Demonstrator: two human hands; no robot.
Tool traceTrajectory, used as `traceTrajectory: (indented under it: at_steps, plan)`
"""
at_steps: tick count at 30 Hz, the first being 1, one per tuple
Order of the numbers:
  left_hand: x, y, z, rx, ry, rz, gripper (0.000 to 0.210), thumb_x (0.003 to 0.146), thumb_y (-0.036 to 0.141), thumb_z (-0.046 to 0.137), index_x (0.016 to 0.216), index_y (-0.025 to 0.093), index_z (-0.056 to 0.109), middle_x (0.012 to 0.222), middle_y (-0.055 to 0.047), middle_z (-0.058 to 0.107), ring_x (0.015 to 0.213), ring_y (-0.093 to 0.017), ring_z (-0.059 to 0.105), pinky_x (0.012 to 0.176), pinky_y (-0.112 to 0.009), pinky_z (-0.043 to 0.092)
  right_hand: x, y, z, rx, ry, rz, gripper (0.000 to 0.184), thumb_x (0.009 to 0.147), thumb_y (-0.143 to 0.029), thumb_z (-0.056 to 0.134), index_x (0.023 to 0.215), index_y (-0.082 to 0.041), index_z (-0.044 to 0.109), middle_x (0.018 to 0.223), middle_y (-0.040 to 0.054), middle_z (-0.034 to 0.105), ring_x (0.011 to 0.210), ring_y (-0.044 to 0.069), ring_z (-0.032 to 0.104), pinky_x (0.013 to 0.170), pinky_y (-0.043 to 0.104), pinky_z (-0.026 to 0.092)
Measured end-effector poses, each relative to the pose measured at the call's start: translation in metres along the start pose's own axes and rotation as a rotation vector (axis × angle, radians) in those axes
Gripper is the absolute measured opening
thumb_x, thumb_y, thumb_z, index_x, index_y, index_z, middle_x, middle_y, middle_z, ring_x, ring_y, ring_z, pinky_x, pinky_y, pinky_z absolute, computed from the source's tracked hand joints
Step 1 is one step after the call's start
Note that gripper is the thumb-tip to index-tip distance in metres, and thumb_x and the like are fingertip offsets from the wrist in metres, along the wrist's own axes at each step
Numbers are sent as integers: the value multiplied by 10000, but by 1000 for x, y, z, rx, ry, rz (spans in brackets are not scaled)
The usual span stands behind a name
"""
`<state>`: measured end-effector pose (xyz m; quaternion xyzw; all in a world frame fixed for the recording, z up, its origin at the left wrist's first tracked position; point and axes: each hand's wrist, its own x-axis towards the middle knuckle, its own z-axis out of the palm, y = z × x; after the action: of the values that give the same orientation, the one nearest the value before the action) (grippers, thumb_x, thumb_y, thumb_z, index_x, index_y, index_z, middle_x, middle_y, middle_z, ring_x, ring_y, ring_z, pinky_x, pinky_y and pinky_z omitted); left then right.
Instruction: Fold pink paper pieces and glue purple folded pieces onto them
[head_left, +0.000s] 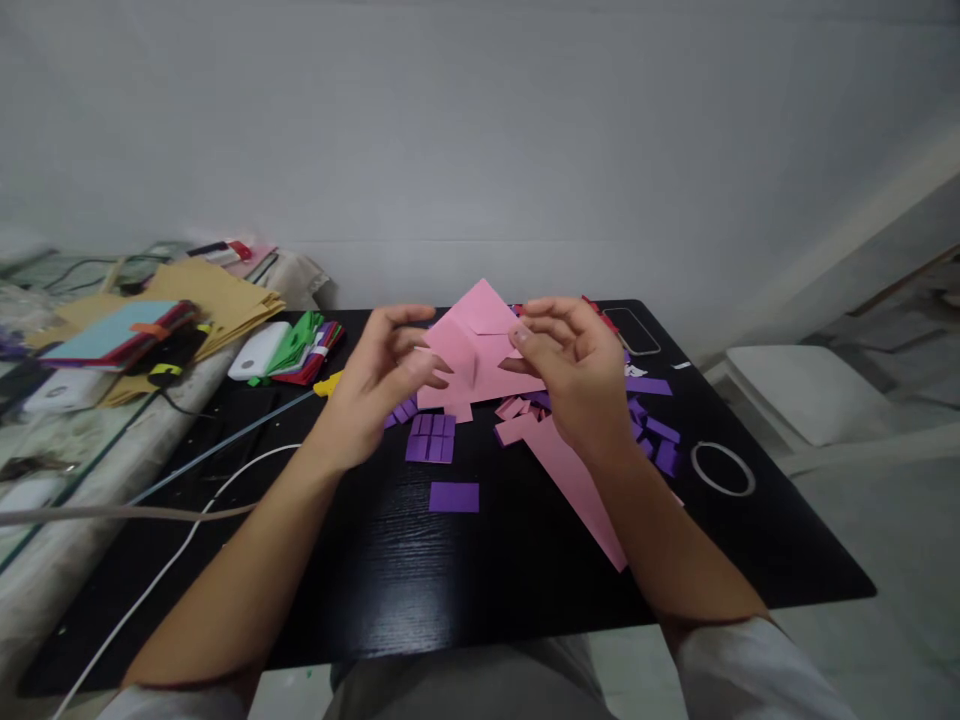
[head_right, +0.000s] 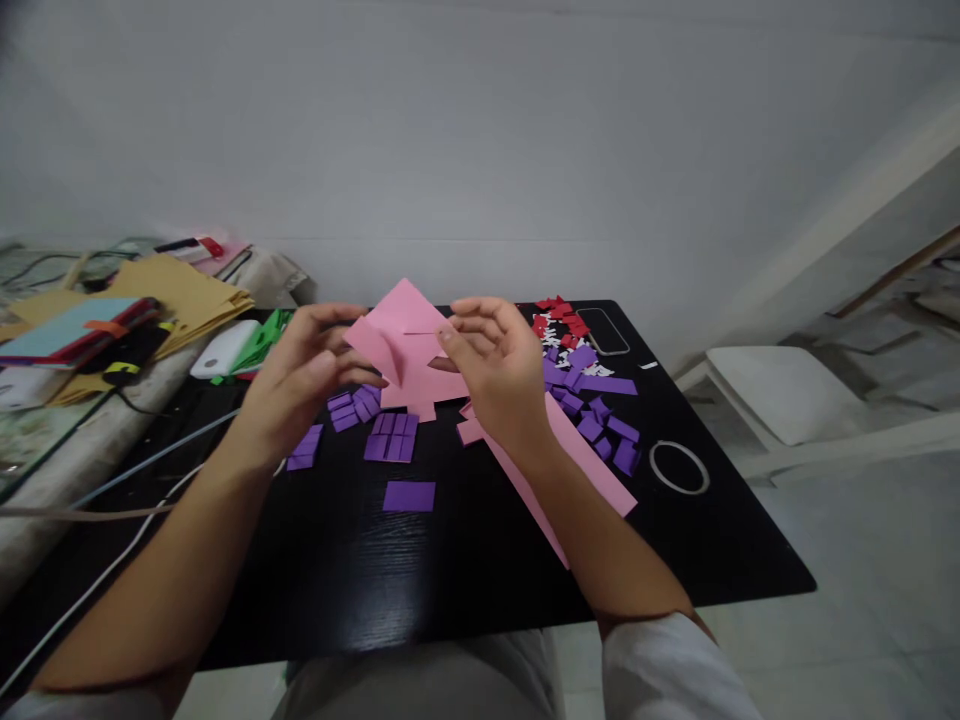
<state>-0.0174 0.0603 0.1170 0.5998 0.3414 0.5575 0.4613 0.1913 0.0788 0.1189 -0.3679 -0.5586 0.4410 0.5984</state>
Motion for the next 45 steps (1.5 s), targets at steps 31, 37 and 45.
traceTrajectory:
  at_steps: [31,37,45]
  plan:
    - [-3,8,7,248,95,166,160,838,127,807,966,191,737,741,25,721,604,-98,708,565,-172,592,-1,-5,0,79,-283,18,139,791,-230,850,912,-211,784,865,13,779,827,158,738,757,286,633]
    - [-4,7,2,184,-12,218,68,950,148,693,929,187,744,904,-21,722,631,-111,734,622,-228,608,-4,-9,-1,14,-238,-124,197,818,-74,701,832,-230,822,850,-1,806,817,151,757,731,273,636]
    - [-7,11,-1,241,-56,274,128,981,168,603,961,188,728,970,-60,690,748,-142,682,686,-276,593,-8,-16,-7,-47,-296,-150,269,899,-128,596,947,-241,835,992,21,814,902,177,741,739,301,617]
